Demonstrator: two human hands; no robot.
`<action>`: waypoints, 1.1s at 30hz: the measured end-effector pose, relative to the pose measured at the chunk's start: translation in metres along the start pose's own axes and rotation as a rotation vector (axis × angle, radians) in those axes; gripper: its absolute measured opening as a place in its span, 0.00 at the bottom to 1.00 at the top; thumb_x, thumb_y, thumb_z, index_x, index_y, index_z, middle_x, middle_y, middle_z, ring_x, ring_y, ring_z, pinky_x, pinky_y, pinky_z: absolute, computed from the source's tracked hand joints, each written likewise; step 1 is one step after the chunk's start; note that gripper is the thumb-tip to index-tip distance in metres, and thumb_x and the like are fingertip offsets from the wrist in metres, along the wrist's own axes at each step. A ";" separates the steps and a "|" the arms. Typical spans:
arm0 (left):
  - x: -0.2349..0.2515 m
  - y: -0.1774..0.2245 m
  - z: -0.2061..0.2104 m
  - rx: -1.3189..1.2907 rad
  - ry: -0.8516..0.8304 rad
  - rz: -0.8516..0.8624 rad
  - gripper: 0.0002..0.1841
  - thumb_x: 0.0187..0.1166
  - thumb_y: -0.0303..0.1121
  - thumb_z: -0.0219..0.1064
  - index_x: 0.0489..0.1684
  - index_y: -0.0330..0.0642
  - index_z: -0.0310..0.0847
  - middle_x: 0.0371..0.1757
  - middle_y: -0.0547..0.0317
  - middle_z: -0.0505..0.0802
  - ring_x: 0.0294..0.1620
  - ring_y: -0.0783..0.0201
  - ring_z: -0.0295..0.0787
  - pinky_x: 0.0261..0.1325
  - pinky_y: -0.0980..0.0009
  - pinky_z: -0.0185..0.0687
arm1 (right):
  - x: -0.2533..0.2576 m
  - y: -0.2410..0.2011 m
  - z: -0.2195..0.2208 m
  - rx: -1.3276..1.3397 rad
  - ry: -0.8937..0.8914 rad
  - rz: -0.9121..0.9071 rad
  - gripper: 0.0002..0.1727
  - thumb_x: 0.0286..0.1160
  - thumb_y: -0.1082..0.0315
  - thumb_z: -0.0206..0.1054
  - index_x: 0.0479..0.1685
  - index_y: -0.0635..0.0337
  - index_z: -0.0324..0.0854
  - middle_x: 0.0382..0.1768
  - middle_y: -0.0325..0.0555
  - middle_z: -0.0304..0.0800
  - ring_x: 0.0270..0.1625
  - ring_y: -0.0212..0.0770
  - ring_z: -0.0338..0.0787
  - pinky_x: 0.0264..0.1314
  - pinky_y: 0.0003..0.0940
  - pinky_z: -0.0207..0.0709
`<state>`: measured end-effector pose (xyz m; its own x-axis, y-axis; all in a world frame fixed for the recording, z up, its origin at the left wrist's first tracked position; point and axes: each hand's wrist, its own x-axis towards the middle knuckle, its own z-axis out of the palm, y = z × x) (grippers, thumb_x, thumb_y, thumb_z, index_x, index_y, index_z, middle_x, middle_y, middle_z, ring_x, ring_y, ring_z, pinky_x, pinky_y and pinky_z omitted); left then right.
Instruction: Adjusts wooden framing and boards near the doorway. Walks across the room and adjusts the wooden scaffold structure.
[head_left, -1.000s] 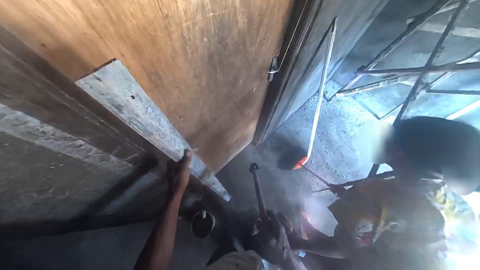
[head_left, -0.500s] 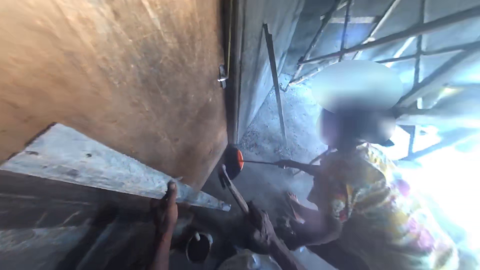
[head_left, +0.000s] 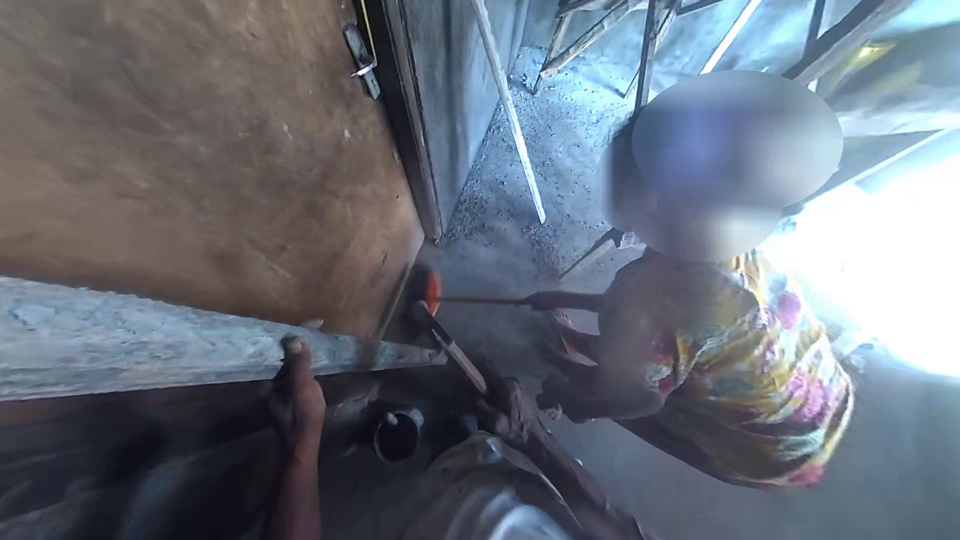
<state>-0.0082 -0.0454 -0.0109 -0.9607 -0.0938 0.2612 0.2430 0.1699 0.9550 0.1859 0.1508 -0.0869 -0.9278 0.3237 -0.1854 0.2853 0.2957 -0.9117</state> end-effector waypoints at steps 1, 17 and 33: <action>0.006 0.002 0.006 0.002 -0.003 0.010 0.20 0.86 0.35 0.58 0.61 0.21 0.73 0.50 0.61 0.93 0.54 0.81 0.89 0.66 0.79 0.83 | 0.006 -0.001 -0.005 0.005 0.018 -0.007 0.18 0.73 0.56 0.68 0.43 0.66 0.86 0.21 0.44 0.81 0.24 0.37 0.81 0.30 0.39 0.76; 0.071 0.048 0.108 -0.127 -0.029 0.144 0.25 0.85 0.41 0.60 0.69 0.28 0.62 0.50 0.71 0.91 0.55 0.76 0.91 0.66 0.71 0.86 | 0.053 -0.050 -0.121 0.087 -0.090 0.254 0.18 0.82 0.64 0.62 0.58 0.73 0.81 0.34 0.57 0.85 0.34 0.44 0.81 0.42 0.41 0.76; 0.170 0.038 0.235 -0.352 -0.340 0.299 0.30 0.78 0.51 0.73 0.62 0.34 0.67 0.45 0.62 0.95 0.49 0.60 0.95 0.61 0.58 0.91 | 0.135 0.037 -0.116 0.093 0.359 0.178 0.19 0.78 0.54 0.66 0.43 0.66 0.84 0.22 0.46 0.82 0.24 0.39 0.83 0.30 0.41 0.78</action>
<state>-0.1933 0.1760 0.0371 -0.8180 0.2392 0.5231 0.4851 -0.2017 0.8509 0.0988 0.3095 -0.1036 -0.7184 0.6605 -0.2180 0.3954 0.1301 -0.9092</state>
